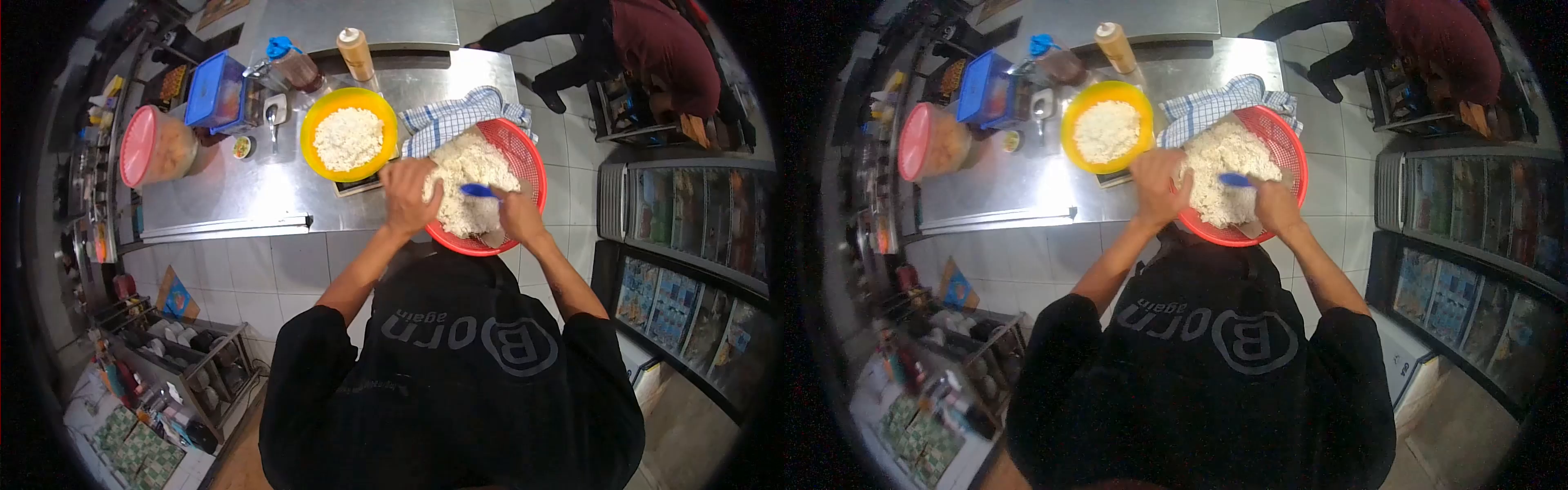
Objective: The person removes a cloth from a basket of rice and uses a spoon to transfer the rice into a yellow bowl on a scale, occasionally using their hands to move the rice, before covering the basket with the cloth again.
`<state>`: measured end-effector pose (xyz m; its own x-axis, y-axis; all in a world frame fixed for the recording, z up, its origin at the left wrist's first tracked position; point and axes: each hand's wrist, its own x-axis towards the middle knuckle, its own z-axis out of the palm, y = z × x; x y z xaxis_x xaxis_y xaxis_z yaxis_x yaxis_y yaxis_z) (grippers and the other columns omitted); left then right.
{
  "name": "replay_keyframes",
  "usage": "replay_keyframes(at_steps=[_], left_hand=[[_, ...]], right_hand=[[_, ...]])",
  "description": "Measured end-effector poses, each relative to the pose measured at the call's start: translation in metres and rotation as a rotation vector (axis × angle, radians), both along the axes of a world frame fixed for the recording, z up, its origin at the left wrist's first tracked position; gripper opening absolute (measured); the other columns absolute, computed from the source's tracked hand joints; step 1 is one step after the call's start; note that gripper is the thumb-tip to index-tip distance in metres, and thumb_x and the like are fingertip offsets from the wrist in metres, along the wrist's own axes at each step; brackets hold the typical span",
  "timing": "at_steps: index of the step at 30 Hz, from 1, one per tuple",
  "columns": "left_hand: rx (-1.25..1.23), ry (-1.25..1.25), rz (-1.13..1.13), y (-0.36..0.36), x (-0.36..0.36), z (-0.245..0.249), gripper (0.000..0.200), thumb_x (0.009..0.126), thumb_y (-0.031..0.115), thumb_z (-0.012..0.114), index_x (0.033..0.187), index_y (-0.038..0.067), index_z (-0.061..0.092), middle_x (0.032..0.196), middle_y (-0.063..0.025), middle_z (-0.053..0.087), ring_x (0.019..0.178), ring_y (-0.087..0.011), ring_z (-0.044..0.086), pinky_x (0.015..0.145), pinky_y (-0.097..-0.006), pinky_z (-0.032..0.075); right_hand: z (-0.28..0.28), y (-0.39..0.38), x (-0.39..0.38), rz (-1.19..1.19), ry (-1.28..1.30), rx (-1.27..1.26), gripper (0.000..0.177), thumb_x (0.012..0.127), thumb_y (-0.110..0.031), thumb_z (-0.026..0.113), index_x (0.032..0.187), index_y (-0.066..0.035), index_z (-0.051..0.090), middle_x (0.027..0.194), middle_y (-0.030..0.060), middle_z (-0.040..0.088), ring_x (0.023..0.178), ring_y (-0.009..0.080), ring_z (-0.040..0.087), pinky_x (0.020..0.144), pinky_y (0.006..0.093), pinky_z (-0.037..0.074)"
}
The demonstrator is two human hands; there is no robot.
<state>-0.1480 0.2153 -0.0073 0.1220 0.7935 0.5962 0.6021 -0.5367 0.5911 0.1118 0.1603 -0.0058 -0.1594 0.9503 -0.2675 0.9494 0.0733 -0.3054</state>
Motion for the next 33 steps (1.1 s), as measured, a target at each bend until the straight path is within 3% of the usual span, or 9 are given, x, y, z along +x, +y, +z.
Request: replay_keyframes(at_steps=[7, 15, 19, 21, 22, 25, 27, 31, 33], left_hand=[[-0.147, 0.095, -0.257, -0.043, 0.037, -0.037, 0.014, 0.085, 0.019, 0.069, 0.090, 0.006, 0.068, 0.085, -0.0070, 0.065, 0.088, -0.0250, 0.061, 0.080, -0.0406, 0.045], [-0.310, 0.197, -0.048, -0.043, 0.045, -0.045, 0.018, 0.086, 0.022, 0.069, 0.081, 0.006, 0.062, 0.074, -0.0121, 0.064, 0.075, -0.0307, 0.064, 0.074, -0.0433, 0.048], [-0.304, 0.168, -0.004, -0.039, 0.048, -0.046, 0.019, 0.086, 0.022, 0.069, 0.081, 0.005, 0.062, 0.073, -0.0132, 0.064, 0.074, -0.0319, 0.064, 0.073, -0.0439, 0.048], [-0.302, 0.158, -0.017, -0.039, 0.047, -0.047, 0.019, 0.086, 0.022, 0.068, 0.080, 0.005, 0.062, 0.073, -0.0135, 0.064, 0.075, -0.0320, 0.065, 0.073, -0.0439, 0.049], [-0.305, 0.156, -0.021, -0.041, 0.046, -0.047, 0.019, 0.086, 0.022, 0.068, 0.080, 0.005, 0.062, 0.073, -0.0135, 0.064, 0.075, -0.0320, 0.065, 0.073, -0.0439, 0.049], [-0.299, 0.162, -0.062, -0.040, 0.045, -0.047, 0.019, 0.086, 0.021, 0.068, 0.080, 0.004, 0.062, 0.072, -0.0139, 0.064, 0.074, -0.0321, 0.065, 0.074, -0.0441, 0.049], [-0.321, 0.155, -0.022, -0.041, 0.047, -0.048, 0.019, 0.086, 0.021, 0.068, 0.080, 0.004, 0.062, 0.072, -0.0139, 0.064, 0.074, -0.0318, 0.065, 0.074, -0.0440, 0.049], [-0.359, 0.177, 0.012, -0.041, 0.049, -0.043, 0.017, 0.085, 0.018, 0.066, 0.080, 0.002, 0.065, 0.074, -0.0144, 0.066, 0.075, -0.0304, 0.065, 0.077, -0.0421, 0.050], [-0.342, 0.184, 0.001, -0.041, 0.047, -0.043, 0.016, 0.085, 0.018, 0.065, 0.080, 0.002, 0.065, 0.074, -0.0143, 0.066, 0.076, -0.0306, 0.065, 0.077, -0.0422, 0.050]], right_hand=[[-0.011, 0.026, 0.019, -0.137, -0.257, 0.132, 0.047, 0.086, 0.000, 0.055, 0.132, -0.005, 0.063, 0.086, 0.0256, 0.070, 0.084, 0.0379, 0.071, 0.067, 0.0486, 0.058], [0.003, 0.031, 0.006, -0.026, -0.219, -0.086, 0.037, 0.085, -0.003, 0.056, 0.120, 0.006, 0.063, 0.092, 0.0271, 0.070, 0.089, 0.0439, 0.070, 0.076, 0.0516, 0.058], [-0.013, 0.018, -0.003, -0.082, -0.305, 0.204, 0.023, 0.085, -0.004, 0.057, 0.104, 0.006, 0.066, 0.088, 0.0248, 0.071, 0.092, 0.0384, 0.071, 0.075, 0.0509, 0.058], [-0.001, 0.015, -0.005, 0.215, -0.416, -0.115, 0.025, 0.087, -0.006, 0.056, 0.107, 0.006, 0.064, 0.083, 0.0211, 0.072, 0.087, 0.0371, 0.072, 0.075, 0.0511, 0.058], [-0.007, 0.019, 0.003, 0.293, -0.397, 0.002, 0.023, 0.088, -0.008, 0.056, 0.107, 0.005, 0.064, 0.080, 0.0206, 0.072, 0.081, 0.0375, 0.073, 0.074, 0.0518, 0.057], [0.004, 0.045, -0.001, -0.108, -0.309, 0.111, 0.021, 0.087, -0.008, 0.057, 0.102, 0.004, 0.064, 0.078, 0.0193, 0.072, 0.079, 0.0363, 0.073, 0.074, 0.0515, 0.056], [-0.014, 0.042, 0.006, -0.104, -0.325, 0.125, 0.020, 0.087, -0.009, 0.058, 0.101, 0.003, 0.065, 0.080, 0.0189, 0.072, 0.083, 0.0341, 0.073, 0.072, 0.0506, 0.056], [-0.027, 0.012, 0.001, 0.158, -0.453, 0.159, 0.023, 0.086, -0.011, 0.056, 0.104, -0.001, 0.068, 0.082, 0.0189, 0.072, 0.084, 0.0346, 0.073, 0.098, 0.0507, 0.045], [-0.022, 0.011, 0.000, 0.153, -0.393, -0.073, 0.025, 0.085, -0.012, 0.057, 0.105, -0.002, 0.069, 0.085, 0.0197, 0.072, 0.083, 0.0348, 0.073, 0.108, 0.0487, 0.034]])
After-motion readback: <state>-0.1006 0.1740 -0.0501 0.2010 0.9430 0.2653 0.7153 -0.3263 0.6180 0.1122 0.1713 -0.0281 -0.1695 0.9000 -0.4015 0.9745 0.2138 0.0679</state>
